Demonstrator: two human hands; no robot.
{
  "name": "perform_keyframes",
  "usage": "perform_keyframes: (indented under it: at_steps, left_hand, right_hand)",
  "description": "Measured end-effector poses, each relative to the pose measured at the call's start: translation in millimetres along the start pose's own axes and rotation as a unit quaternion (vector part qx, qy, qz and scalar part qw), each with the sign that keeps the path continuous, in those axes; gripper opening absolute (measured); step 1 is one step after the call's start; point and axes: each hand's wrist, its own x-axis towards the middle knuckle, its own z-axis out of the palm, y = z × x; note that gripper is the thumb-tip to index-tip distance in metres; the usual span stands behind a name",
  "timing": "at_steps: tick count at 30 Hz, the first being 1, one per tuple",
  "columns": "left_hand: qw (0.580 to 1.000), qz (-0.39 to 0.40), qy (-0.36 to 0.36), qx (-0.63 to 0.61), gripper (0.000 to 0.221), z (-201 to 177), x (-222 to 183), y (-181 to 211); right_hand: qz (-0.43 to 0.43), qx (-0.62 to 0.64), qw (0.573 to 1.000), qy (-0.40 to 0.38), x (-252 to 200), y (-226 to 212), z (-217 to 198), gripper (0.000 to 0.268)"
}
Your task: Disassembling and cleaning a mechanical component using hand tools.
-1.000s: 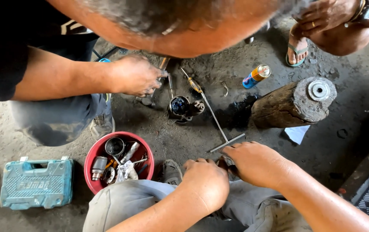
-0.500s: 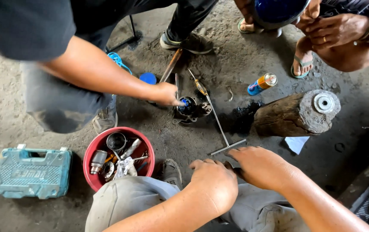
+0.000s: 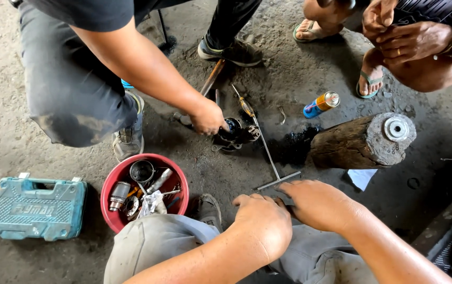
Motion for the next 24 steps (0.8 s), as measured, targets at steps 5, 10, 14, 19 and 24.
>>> perform_keyframes:
  at_steps: [5, 10, 14, 19, 24]
  left_hand:
    - [1.0, -0.005, 0.0, 0.0, 0.05, 0.4, 1.4, -0.8]
    - [1.0, -0.005, -0.004, -0.007, 0.051, -0.4, 1.1, -1.4]
    - [1.0, -0.002, -0.003, 0.0, 0.05, 0.0, 2.2, -1.1]
    - [1.0, -0.003, -0.02, -0.002, 0.055, -0.4, 4.0, 0.0]
    - [1.0, -0.005, -0.015, -0.009, 0.051, -2.4, 1.4, 0.6]
  right_hand:
    - [0.01, 0.014, 1.0, -0.012, -0.3, -0.8, -1.8, 0.044]
    - [0.005, 0.017, 1.0, -0.016, -0.3, -1.5, -3.0, 0.041]
    - [0.016, 0.018, 0.999, -0.031, -2.7, -5.1, -7.4, 0.038]
    - [0.009, 0.03, 0.999, -0.031, -2.5, -3.6, -7.1, 0.029]
    - [0.004, 0.029, 0.999, -0.023, -1.5, -2.4, -5.3, 0.042]
